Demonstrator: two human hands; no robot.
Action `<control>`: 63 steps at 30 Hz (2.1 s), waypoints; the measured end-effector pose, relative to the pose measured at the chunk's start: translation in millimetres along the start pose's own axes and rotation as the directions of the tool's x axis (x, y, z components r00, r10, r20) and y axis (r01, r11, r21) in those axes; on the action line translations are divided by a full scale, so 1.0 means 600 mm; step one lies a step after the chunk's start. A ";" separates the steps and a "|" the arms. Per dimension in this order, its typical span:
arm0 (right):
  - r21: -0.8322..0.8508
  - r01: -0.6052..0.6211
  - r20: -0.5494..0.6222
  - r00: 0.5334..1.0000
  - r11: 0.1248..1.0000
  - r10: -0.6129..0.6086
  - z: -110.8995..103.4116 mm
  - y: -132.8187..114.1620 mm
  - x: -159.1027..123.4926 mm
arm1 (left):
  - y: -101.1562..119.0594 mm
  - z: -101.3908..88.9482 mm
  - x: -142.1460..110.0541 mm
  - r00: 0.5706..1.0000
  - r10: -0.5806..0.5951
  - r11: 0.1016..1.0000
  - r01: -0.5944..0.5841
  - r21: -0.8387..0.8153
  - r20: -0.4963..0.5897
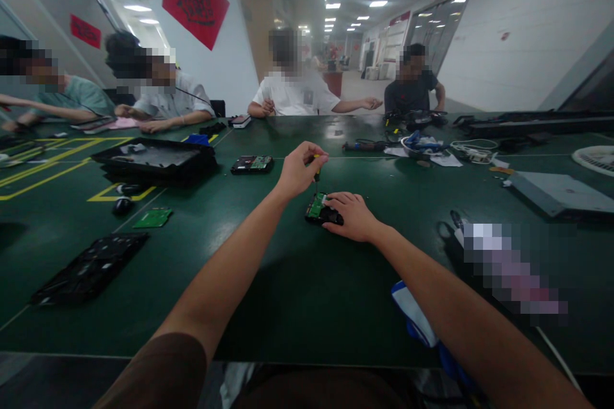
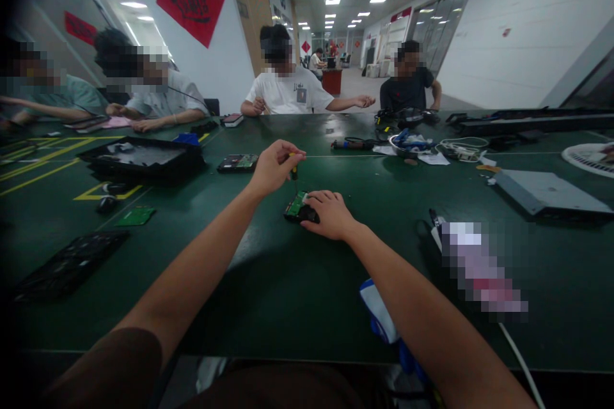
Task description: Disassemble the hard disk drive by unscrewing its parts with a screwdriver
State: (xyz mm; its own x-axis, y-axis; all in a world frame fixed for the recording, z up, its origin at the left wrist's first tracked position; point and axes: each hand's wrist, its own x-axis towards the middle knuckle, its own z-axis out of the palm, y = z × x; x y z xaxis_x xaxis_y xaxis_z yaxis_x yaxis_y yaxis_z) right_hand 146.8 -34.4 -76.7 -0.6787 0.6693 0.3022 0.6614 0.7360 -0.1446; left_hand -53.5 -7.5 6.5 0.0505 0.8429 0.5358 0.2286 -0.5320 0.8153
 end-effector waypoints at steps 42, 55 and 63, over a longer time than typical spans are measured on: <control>0.001 0.014 -0.009 1.000 1.000 -0.014 -0.001 -0.001 0.000 | 0.005 -0.020 0.005 0.849 -0.464 0.768 0.527 -0.362 0.252; 0.002 0.009 -0.002 1.000 1.000 -0.009 -0.002 -0.001 0.002 | 0.008 -0.036 0.007 0.824 -0.528 0.807 0.563 -0.180 0.206; 0.008 0.010 0.013 1.000 1.000 -0.010 -0.007 -0.004 0.001 | 0.005 -0.028 0.006 0.799 -0.550 0.724 0.601 -0.339 0.241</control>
State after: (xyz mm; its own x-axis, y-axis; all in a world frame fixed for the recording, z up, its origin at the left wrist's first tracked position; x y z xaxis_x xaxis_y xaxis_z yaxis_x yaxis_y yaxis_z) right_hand 145.8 -36.1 -72.3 -0.6895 0.6632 0.2912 0.6519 0.7434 -0.1493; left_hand -69.1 -7.6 14.8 0.1484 0.9862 -0.0732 -0.1342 0.0935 0.9865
